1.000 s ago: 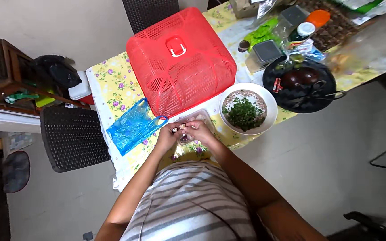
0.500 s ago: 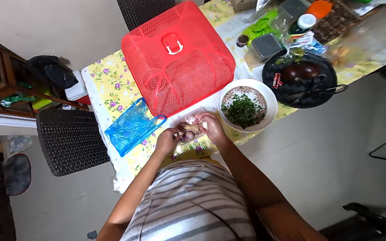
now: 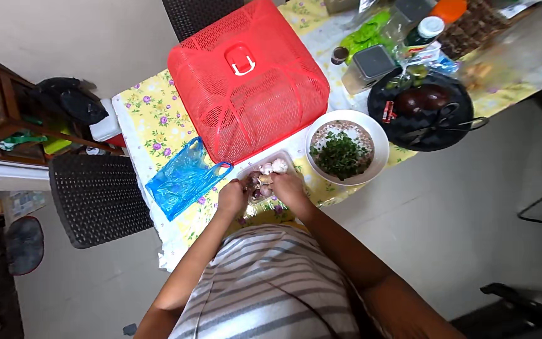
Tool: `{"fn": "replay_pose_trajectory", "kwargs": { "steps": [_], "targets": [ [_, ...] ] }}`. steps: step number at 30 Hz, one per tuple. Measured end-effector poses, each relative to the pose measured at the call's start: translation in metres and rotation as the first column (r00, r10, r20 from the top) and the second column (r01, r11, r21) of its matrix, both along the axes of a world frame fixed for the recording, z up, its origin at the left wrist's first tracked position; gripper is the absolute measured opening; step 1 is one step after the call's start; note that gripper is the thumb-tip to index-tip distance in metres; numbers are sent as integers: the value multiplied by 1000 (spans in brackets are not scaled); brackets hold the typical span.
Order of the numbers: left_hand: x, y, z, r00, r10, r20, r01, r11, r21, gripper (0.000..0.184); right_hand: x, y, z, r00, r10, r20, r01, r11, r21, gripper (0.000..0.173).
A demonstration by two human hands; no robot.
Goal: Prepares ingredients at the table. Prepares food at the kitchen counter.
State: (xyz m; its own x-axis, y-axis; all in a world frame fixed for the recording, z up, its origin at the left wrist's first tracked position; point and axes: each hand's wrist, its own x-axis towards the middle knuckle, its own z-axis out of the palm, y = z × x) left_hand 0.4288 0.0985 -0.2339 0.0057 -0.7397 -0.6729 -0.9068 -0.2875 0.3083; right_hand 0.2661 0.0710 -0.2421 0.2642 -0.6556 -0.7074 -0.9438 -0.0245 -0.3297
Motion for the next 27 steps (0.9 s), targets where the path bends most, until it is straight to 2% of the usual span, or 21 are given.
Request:
{"fn": "replay_pose_trajectory", "kwargs": {
  "steps": [3, 8, 15, 20, 23, 27],
  "targets": [
    [-1, 0, -1, 1000, -1, 8, 1, 1000, 26, 38, 7, 5, 5, 997, 45, -65, -45, 999, 0, 38],
    [-2, 3, 2, 1000, -13, 11, 13, 999, 31, 37, -11, 3, -3, 993, 98, -60, -101, 994, -51, 41],
    [-3, 7, -6, 994, -104, 25, 105, 994, -40, 31, -34, -1, 19, 987, 75, -145, -87, 993, -79, 34],
    [-18, -2, -21, 965, -260, 46, 262, 964, -54, 29, -39, -3, 8, 996, 54, -73, -56, 998, -27, 32],
    [-24, -6, -33, 927, -366, 84, 369, 929, -33, 35, -45, -2, 4, 1000, -19, 19, 19, 999, -31, 34],
    [-31, -9, -31, 878, -464, 116, 467, 884, -4, 34, -58, -1, 3, 992, -93, 84, 96, 995, -32, 38]
  ]
}}
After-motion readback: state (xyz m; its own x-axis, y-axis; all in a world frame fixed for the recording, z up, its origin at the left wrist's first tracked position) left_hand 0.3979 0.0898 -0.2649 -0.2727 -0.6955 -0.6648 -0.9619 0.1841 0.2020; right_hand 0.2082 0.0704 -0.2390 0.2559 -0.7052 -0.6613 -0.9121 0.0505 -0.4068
